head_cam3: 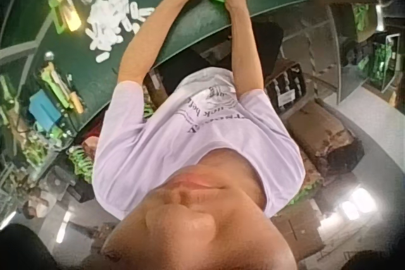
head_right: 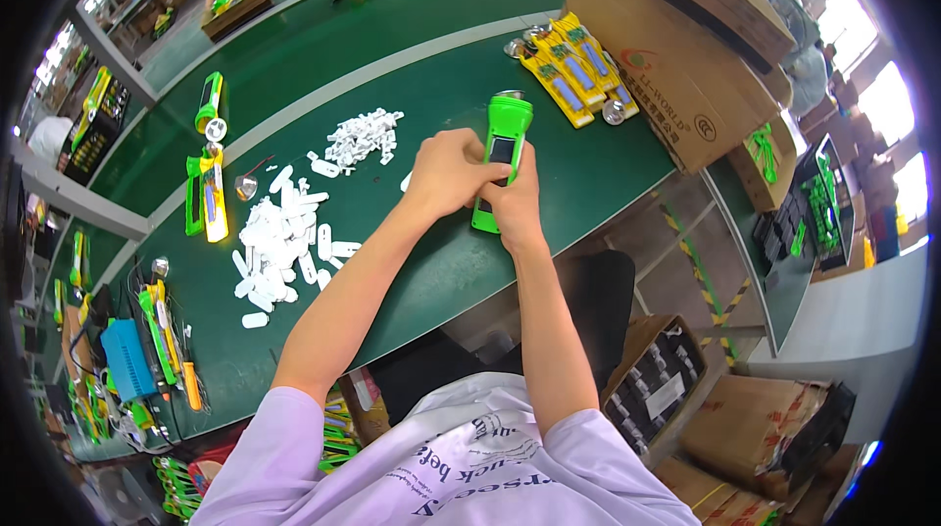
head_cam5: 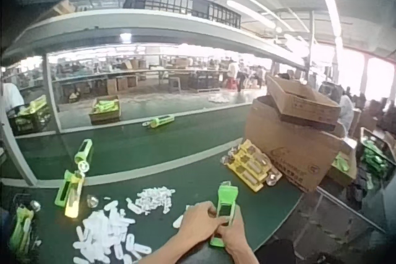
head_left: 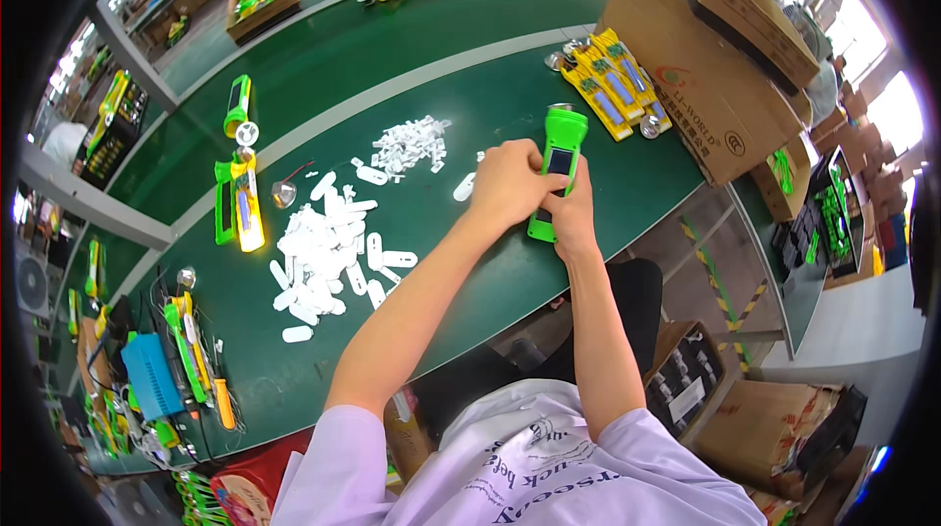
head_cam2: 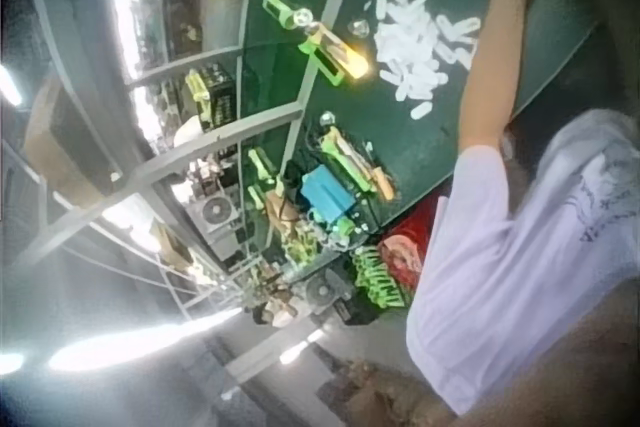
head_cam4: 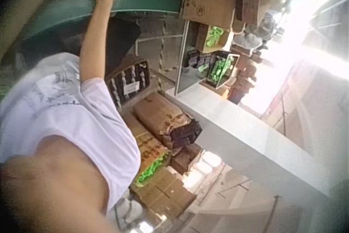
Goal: The person empties small plastic parts from a cardboard box onto the workbench. They then assemble flashlights by inserting switch components, snapping casing halves together, and placing assembled flashlights onto the conveyor belt.
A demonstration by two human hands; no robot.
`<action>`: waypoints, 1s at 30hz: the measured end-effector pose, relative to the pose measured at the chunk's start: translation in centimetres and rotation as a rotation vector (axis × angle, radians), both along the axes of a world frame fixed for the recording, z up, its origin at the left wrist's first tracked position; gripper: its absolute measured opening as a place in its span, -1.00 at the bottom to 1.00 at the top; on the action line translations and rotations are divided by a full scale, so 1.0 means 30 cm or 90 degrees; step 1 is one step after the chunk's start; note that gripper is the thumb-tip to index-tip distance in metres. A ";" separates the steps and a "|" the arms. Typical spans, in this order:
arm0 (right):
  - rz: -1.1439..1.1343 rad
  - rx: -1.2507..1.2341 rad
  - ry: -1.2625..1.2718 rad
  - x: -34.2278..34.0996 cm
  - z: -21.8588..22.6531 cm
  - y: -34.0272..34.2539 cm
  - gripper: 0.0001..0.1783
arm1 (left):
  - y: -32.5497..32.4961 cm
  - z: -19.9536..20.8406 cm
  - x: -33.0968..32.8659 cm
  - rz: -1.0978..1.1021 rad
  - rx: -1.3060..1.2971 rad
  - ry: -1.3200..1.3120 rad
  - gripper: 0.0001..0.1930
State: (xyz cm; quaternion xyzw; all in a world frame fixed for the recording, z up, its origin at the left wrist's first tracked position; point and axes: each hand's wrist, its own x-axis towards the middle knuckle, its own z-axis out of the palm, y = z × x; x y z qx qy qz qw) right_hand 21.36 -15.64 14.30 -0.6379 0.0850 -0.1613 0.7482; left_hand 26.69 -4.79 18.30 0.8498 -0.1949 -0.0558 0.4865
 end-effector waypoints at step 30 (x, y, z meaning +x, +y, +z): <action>0.019 0.121 0.037 -0.074 0.017 -0.035 -0.46 | 0.697 0.070 0.244 0.183 0.588 0.073 -0.89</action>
